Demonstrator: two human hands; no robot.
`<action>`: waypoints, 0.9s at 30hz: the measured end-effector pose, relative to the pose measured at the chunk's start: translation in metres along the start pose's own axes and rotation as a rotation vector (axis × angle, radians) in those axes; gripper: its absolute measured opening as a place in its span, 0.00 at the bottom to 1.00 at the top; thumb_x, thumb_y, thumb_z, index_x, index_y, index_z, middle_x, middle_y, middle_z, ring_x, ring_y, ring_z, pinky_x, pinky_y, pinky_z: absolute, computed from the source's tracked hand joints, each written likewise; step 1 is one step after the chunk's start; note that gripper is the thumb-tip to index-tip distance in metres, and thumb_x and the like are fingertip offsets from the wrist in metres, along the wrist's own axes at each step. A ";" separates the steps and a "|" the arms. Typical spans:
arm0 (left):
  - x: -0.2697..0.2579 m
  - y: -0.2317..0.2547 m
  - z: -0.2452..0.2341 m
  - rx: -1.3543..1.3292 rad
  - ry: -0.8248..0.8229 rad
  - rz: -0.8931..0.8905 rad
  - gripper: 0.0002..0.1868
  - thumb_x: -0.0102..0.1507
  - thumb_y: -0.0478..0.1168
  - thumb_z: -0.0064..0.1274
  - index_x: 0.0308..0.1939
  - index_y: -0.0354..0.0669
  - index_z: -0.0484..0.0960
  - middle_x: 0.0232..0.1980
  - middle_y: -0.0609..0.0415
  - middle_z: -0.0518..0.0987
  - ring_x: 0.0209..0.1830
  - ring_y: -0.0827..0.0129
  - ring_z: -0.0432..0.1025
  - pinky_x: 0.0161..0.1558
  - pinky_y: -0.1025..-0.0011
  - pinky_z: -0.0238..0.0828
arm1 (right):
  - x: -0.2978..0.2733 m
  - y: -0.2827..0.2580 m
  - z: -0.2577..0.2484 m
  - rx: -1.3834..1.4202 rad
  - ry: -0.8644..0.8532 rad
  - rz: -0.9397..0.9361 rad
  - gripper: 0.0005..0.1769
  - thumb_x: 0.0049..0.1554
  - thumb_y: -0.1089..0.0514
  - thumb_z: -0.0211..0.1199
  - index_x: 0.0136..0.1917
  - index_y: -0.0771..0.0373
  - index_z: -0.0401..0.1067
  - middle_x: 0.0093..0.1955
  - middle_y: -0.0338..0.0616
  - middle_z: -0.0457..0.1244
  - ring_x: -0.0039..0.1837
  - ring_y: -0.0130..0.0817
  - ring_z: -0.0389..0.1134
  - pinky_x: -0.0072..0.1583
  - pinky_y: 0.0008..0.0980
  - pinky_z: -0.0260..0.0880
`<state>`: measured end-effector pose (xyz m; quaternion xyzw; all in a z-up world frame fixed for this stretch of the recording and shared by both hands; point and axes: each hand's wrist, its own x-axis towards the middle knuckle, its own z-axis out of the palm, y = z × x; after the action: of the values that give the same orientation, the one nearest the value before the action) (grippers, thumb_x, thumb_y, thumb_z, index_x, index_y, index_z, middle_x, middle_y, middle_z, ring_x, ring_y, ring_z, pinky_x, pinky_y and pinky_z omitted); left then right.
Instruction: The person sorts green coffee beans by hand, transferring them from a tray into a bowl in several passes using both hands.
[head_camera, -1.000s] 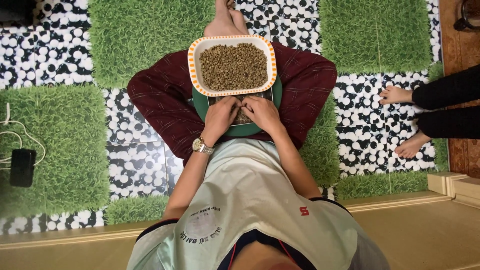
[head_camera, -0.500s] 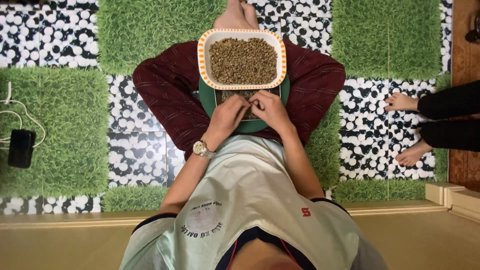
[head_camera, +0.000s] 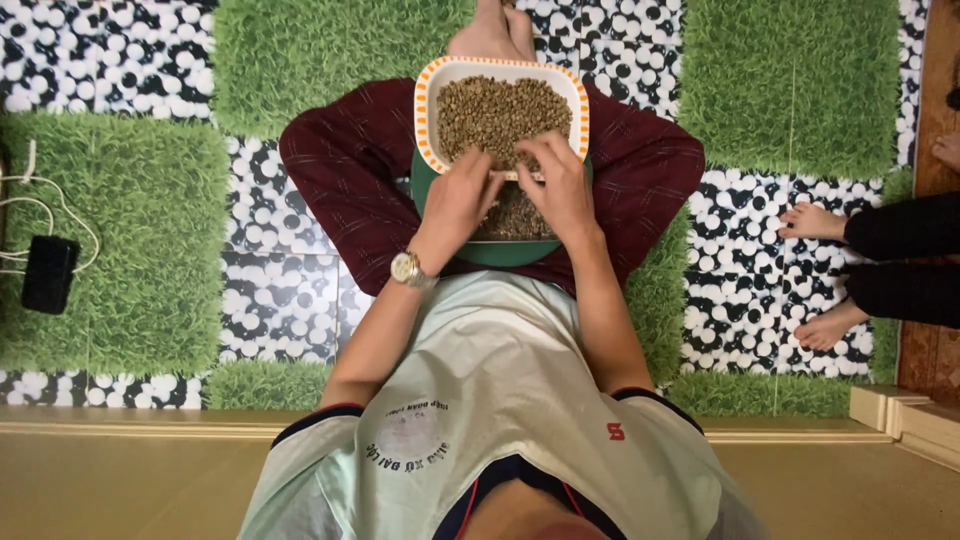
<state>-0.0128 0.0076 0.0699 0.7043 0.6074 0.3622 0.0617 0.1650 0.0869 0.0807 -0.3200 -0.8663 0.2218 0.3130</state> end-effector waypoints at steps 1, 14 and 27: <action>-0.009 0.000 0.004 0.045 -0.070 0.000 0.05 0.68 0.37 0.55 0.44 0.41 0.75 0.35 0.53 0.70 0.35 0.52 0.75 0.29 0.58 0.72 | -0.009 0.008 0.006 -0.006 -0.051 0.001 0.11 0.59 0.71 0.63 0.55 0.67 0.76 0.47 0.49 0.64 0.46 0.46 0.70 0.47 0.42 0.73; -0.037 -0.020 0.068 0.323 -0.494 -0.080 0.31 0.57 0.22 0.61 0.64 0.30 0.71 0.65 0.37 0.67 0.68 0.47 0.65 0.59 0.57 0.75 | -0.040 0.032 0.045 -0.082 -0.472 0.190 0.28 0.54 0.65 0.67 0.66 0.76 0.66 0.41 0.54 0.67 0.46 0.56 0.72 0.44 0.52 0.72; -0.034 -0.020 0.045 -0.051 -0.443 -0.179 0.08 0.63 0.30 0.59 0.44 0.39 0.77 0.46 0.44 0.75 0.44 0.45 0.78 0.40 0.55 0.77 | -0.046 0.027 0.044 0.033 -0.350 0.185 0.08 0.56 0.66 0.67 0.50 0.69 0.74 0.36 0.46 0.64 0.41 0.50 0.71 0.41 0.44 0.71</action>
<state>-0.0021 -0.0024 0.0117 0.7080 0.6298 0.2073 0.2431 0.1737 0.0657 0.0159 -0.3496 -0.8707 0.3160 0.1409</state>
